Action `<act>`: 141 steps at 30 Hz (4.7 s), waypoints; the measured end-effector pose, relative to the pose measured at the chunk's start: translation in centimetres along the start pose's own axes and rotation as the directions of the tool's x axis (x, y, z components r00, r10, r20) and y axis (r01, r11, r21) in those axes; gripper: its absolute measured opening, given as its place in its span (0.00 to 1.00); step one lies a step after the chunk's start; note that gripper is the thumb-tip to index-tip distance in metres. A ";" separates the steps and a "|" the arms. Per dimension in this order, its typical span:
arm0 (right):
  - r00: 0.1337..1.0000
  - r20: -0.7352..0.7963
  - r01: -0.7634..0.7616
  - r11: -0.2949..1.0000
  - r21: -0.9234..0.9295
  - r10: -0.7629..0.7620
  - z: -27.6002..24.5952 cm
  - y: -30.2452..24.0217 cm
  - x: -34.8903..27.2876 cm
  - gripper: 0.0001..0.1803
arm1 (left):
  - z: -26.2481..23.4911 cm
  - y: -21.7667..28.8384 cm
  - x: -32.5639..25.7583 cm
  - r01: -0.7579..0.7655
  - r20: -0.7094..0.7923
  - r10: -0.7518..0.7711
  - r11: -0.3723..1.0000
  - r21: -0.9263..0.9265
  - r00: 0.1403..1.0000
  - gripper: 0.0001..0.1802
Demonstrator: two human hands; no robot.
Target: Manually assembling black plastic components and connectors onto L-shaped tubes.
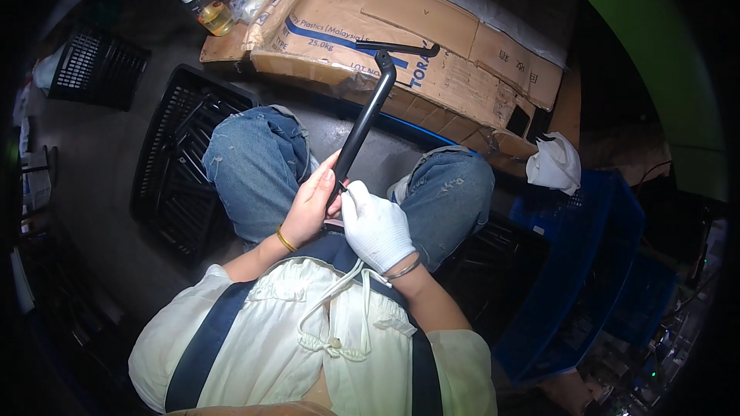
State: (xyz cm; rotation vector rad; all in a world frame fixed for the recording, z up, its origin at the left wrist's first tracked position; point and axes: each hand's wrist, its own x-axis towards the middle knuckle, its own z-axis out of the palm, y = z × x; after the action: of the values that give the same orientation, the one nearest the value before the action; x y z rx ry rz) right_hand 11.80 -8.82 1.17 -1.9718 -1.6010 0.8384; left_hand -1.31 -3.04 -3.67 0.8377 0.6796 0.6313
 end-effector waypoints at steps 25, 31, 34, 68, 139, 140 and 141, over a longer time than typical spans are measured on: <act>0.928 -0.302 0.011 0.797 0.604 0.216 1.3 1.6 2.4 0.13 | 1.5 0.0 0.1 -0.130 0.005 0.132 0.971 0.199 0.991 0.27; 0.920 0.005 -0.176 0.400 0.899 0.393 -0.2 1.6 2.9 0.13 | 0.8 -0.2 -0.4 -0.189 0.103 0.163 0.920 0.342 0.981 0.19; 0.929 0.142 -0.265 0.349 0.899 0.342 -1.8 1.4 2.6 0.14 | 0.4 0.9 -0.1 0.125 0.204 -0.122 0.992 0.000 0.971 0.17; 0.996 0.053 0.074 0.997 0.014 -0.074 -2.9 -0.2 -0.7 0.06 | 0.7 1.9 -0.6 0.125 0.076 -0.131 0.988 0.089 0.988 0.29; 0.981 -0.132 0.132 0.987 -0.093 -0.143 -0.8 -1.1 -0.9 0.09 | 0.8 2.4 -1.0 0.071 0.010 -0.071 0.994 -0.077 0.997 0.26; 0.987 -0.115 0.101 0.990 -0.095 -0.112 -0.7 -1.1 -0.8 0.08 | 0.8 2.4 -1.0 0.072 0.013 -0.072 0.995 -0.072 0.997 0.26; 0.987 -0.120 0.100 0.991 -0.093 -0.111 -0.6 -1.0 -0.8 0.08 | 0.7 2.2 -1.1 0.062 0.015 -0.061 0.994 -0.090 0.998 0.26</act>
State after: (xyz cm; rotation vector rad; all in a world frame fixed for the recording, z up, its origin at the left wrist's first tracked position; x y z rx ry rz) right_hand 11.43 -9.34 2.42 -1.9378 -1.6773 0.6025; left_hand -1.99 -3.02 -1.24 0.7340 0.6586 0.5970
